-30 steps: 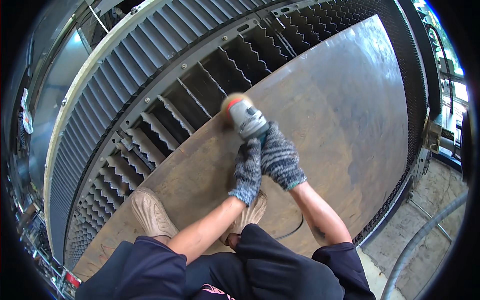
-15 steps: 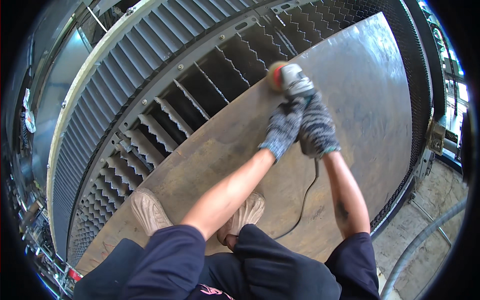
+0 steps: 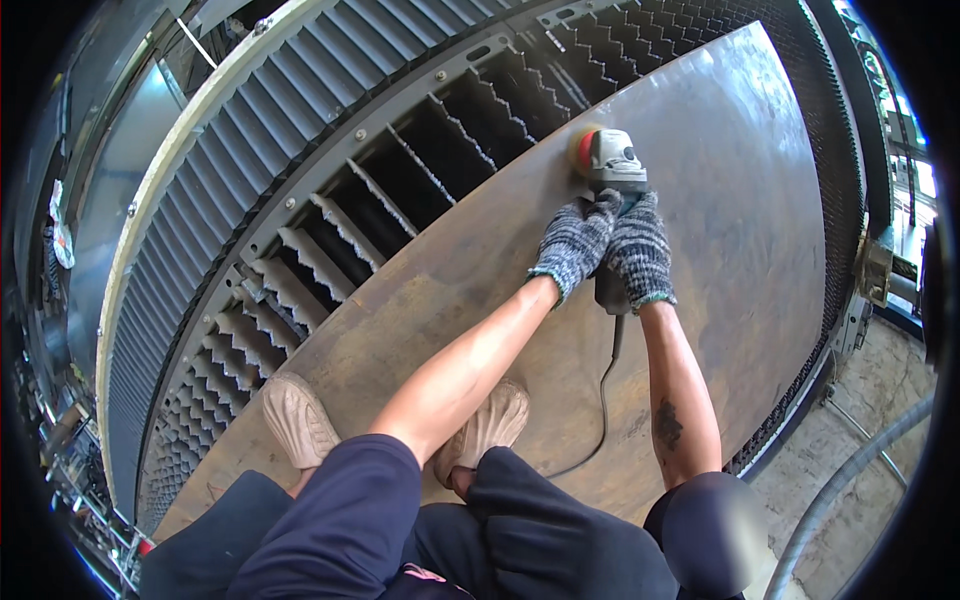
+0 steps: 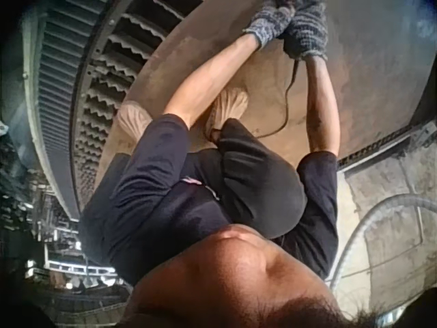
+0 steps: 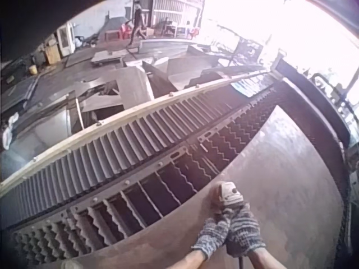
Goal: The person uses an angle grinder with a sanding disc to smooth the surface of a large, circular metal plate. They move the tool in circular and sweeping motions across the plate's surface, wearing protective gloves and light-colored slip-on shoes.
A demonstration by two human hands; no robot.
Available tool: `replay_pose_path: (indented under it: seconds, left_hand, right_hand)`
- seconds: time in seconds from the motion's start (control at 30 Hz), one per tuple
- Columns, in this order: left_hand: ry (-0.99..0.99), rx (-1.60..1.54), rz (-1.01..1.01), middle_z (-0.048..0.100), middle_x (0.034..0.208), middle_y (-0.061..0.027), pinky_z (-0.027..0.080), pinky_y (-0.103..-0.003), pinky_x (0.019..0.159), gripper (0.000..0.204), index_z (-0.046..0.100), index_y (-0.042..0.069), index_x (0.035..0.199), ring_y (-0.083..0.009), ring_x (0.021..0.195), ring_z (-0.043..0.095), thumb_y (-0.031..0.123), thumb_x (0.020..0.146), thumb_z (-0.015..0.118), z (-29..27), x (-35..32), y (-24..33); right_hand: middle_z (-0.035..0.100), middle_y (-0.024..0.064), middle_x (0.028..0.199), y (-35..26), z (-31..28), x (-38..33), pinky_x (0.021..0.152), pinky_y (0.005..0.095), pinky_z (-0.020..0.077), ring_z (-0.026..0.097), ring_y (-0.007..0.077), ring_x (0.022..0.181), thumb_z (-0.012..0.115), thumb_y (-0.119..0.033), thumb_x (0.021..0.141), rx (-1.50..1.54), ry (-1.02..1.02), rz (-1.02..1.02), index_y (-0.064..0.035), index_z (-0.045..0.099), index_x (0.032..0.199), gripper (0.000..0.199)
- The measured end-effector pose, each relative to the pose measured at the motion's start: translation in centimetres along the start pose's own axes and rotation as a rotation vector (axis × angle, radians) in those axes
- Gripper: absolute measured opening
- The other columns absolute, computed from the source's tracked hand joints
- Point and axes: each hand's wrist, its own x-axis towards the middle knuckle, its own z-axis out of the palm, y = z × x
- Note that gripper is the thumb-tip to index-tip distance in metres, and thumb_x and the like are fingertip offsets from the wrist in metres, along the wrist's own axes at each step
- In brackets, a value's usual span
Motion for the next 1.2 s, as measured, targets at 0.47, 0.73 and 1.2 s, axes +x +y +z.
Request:
replay_pose_path:
  seconds: [0.47, 0.73, 1.2]
  left_hand:
    - [0.339, -0.282, 0.178, 0.072, 0.102, -0.0165, 0.051, -0.039, 0.083, 0.036, 0.065, -0.001, 0.108, -0.0235, 0.091, 0.064, 0.035, 0.105, 0.061, -4.9, -10.2, -9.1]
    - [0.411, -0.144, 0.229, 0.074, 0.103, -0.016, 0.053, -0.04, 0.085, 0.039, 0.068, -0.002, 0.113, -0.0228, 0.097, 0.068, 0.035, 0.106, 0.058, -6.6, -13.1, -7.1]
    - [0.29, -0.201, 0.213, 0.072, 0.115, -0.022, 0.053, -0.043, 0.087, 0.036, 0.065, 0.0, 0.115, -0.0366, 0.101, 0.068, 0.034, 0.103, 0.062, -3.0, -11.5, -8.8]
  right_hand:
    - [0.073, 0.0282, 0.104, -2.8, 4.8, -9.0, 0.087, 0.0504, 0.057, 0.071, 0.0445, 0.101, 0.069, -0.04, 0.092, -0.032, -0.158, -0.281, 0.0029, 0.046, 0.136, 0.066]
    - [0.071, 0.0301, 0.112, -4.8, 3.6, -10.4, 0.091, 0.0487, 0.0556, 0.07, 0.0419, 0.108, 0.072, -0.041, 0.09, -0.087, -0.249, -0.316, 0.0022, 0.047, 0.136, 0.068]
    - [0.073, 0.0249, 0.099, -0.2, 3.1, -8.1, 0.082, 0.0486, 0.0582, 0.071, 0.0437, 0.096, 0.089, -0.03, 0.072, 0.011, -0.2, -0.246, -0.0005, 0.049, 0.131, 0.078]
